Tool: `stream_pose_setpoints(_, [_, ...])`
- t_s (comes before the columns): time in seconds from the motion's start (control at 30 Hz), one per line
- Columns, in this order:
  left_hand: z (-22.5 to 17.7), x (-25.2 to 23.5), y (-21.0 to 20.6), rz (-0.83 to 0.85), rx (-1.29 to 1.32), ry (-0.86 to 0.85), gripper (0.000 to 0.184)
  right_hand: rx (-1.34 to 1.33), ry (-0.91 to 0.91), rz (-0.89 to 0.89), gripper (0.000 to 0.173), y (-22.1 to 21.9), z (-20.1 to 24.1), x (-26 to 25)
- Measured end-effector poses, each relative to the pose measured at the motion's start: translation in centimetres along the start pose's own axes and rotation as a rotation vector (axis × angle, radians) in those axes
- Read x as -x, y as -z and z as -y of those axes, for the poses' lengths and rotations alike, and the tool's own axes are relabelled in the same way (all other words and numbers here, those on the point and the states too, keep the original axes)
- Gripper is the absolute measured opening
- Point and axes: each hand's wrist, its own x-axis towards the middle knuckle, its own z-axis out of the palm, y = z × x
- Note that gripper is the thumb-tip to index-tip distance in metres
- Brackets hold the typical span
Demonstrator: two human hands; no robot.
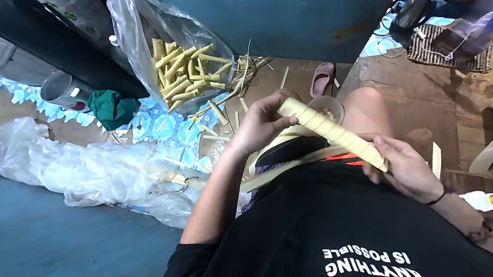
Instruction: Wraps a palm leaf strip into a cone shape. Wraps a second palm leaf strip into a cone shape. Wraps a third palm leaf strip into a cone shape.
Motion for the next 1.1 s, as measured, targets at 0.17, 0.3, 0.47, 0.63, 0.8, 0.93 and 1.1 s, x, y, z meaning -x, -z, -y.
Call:
stream_pose_setpoints(0.17, [0.3, -0.1, 0.0, -0.04, 0.024, -0.01, 0.031, 0.347, 0.315, -0.023, 0.048, 0.2, -0.9, -0.3])
stream_pose_setpoints(0.3, [0.4, 0.0, -0.1, -0.058, 0.079, -0.071, 0.025, -0.279, -0.2, 0.146, 0.052, 0.4, 0.5, -0.3])
stream_pose_setpoints(0.47, [2.9, -0.2, -1.2, -0.235, 0.309, -0.092, 0.017, -0.457, -0.311, 0.45, 0.058, 0.8, 0.7, -0.7])
stream_pose_setpoints(0.63, [4.9, 0.3, -1.0, -0.267, 0.396, -0.019, 0.016, -0.49, -0.312, 0.745, 0.057, 0.4, 0.7, -1.7])
stream_pose_setpoints(0.8, [6.0, 1.6, 0.0, -0.226, 0.503, 0.026, 0.02, 0.229, -0.252, 0.572, 0.044, 0.1, 2.6, -5.5])
stream_pose_setpoints(0.93, [6.4, 2.0, 0.8, -0.251, 0.536, -0.003, 0.021, 0.924, -0.129, 0.38, 0.034, 0.5, -1.0, -14.5])
stream_pose_setpoints(1.1, [6.2, 2.6, 1.5, -0.259, 0.574, -0.023, 0.021, 1.371, -0.261, 0.433, 0.021, -2.5, -5.0, -20.3])
